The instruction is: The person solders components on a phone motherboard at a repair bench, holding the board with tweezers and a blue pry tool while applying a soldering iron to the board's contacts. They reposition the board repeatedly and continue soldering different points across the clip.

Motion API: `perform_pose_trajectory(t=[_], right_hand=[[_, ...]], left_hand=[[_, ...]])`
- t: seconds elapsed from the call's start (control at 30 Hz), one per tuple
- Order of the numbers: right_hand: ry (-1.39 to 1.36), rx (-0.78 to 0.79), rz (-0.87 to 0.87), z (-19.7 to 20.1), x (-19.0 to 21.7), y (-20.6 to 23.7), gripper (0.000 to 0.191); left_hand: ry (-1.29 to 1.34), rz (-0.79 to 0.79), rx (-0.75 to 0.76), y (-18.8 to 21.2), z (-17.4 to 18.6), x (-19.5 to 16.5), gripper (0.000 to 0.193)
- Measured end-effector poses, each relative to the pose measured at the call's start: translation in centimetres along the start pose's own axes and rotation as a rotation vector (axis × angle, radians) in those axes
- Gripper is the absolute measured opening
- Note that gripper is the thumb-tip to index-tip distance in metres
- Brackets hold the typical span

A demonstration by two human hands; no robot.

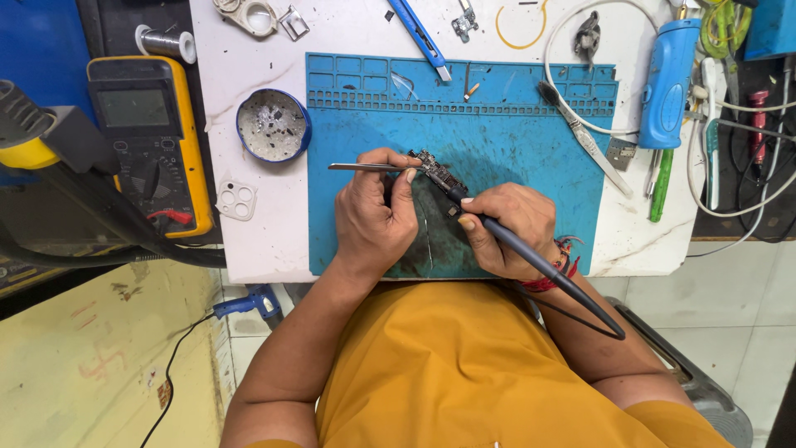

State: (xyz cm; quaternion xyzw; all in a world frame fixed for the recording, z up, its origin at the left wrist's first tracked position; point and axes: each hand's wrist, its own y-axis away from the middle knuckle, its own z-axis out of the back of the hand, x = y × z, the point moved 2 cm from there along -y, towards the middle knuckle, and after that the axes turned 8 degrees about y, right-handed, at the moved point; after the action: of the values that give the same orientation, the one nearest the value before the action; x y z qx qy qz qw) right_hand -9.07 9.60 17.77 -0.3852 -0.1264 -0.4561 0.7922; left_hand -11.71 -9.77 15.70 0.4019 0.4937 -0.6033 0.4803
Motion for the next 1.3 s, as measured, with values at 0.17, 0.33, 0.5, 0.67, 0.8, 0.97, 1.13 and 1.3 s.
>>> perform_pose_trajectory(t=[0.17,0.33,0.5,0.67,0.8,0.97,1.13,1.3], right_hand=[[0.016,0.008,-0.017,0.05,0.02,-0.02,0.015],[0.013,-0.019,-0.032,-0.06,0.01,-0.04,0.016],[0.019,-0.011,-0.018,-0.02,-0.02,0.0,0.016],[0.017,-0.003,0.0,0.04,0.0,0.09,0.016],[0.015,-0.018,-0.022,0.07,-0.04,0.05,0.016],[0.03,0.0,-0.016,0.12,0.0,0.05,0.016],[0.008,-0.027,-0.029,-0.02,-0.08,0.01,0.017],[0.037,-0.009,-0.048,0.08,-0.04,0.07,0.016]], left_hand=[[-0.004,0.004,0.005,-0.01,0.05,0.06,0.02],[-0.008,0.004,0.006,-0.09,0.06,0.11,0.02],[-0.01,-0.002,-0.004,-0.01,0.03,0.11,0.02],[-0.011,-0.015,-0.005,-0.01,-0.01,0.01,0.02],[-0.01,0.006,-0.002,-0.07,0.03,-0.1,0.02],[-0.008,-0.002,-0.002,-0.15,0.06,-0.13,0.02],[-0.01,-0.006,0.002,-0.04,0.01,-0.02,0.02],[-0.003,0.0,-0.006,-0.02,-0.02,0.09,0.02]])
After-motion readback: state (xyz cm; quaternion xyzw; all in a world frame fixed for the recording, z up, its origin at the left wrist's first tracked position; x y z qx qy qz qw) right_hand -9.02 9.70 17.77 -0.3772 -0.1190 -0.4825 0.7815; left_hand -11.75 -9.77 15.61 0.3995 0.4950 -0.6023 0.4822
